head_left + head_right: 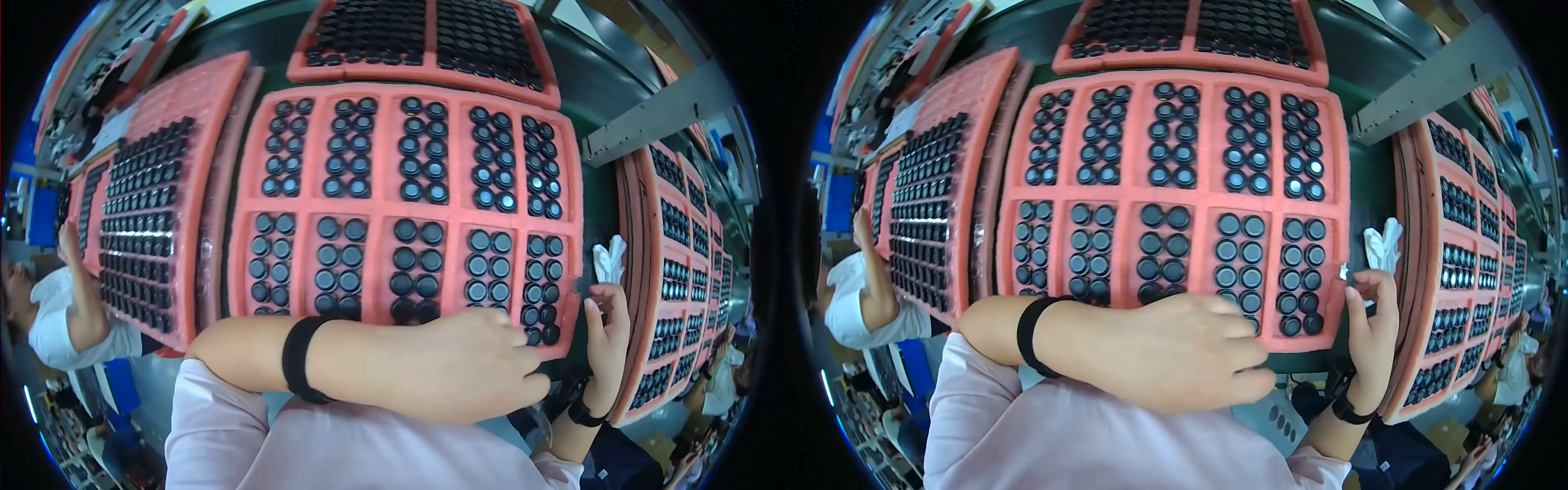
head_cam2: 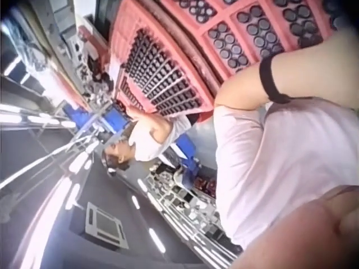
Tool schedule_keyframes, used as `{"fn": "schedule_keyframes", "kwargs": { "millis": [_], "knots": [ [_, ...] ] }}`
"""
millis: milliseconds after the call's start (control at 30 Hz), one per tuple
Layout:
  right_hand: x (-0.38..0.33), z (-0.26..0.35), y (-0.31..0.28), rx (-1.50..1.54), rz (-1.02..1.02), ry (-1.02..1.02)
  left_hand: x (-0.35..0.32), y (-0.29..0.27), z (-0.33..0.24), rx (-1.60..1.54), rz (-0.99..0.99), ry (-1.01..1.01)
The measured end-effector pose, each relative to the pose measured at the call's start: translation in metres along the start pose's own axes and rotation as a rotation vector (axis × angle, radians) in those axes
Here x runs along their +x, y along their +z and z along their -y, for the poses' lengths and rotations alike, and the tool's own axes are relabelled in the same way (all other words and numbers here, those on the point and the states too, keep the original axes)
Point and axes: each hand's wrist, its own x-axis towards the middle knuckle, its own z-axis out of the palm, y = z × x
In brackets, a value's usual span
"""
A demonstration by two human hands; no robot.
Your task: The person peels small black stickers from a plastic sheet and applies them to the centers of round black components in a pink foam tray. Once finished, the person lifts the tray and sets it aside on the workbench.
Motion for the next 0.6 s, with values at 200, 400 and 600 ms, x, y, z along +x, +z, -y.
{"fn": "schedule_keyframes", "kwargs": {
  "millis": [200,400,600],
  "knots": [
    [-0.041,0.013,0.012,-0.084,-0.081,0.171,-0.085,-0.001,-0.03,-0.082,-0.235,-0.157],
    [-0.076,-0.012,0.015,-0.103,-0.147,0.206,-0.185,0.021,-0.036,-0.104,-0.578,-0.583],
    [-0.075,-0.032,0.02,-0.127,-0.239,0.116,-0.257,0.069,-0.045,0.023,-0.856,-0.815]
  ]
}}
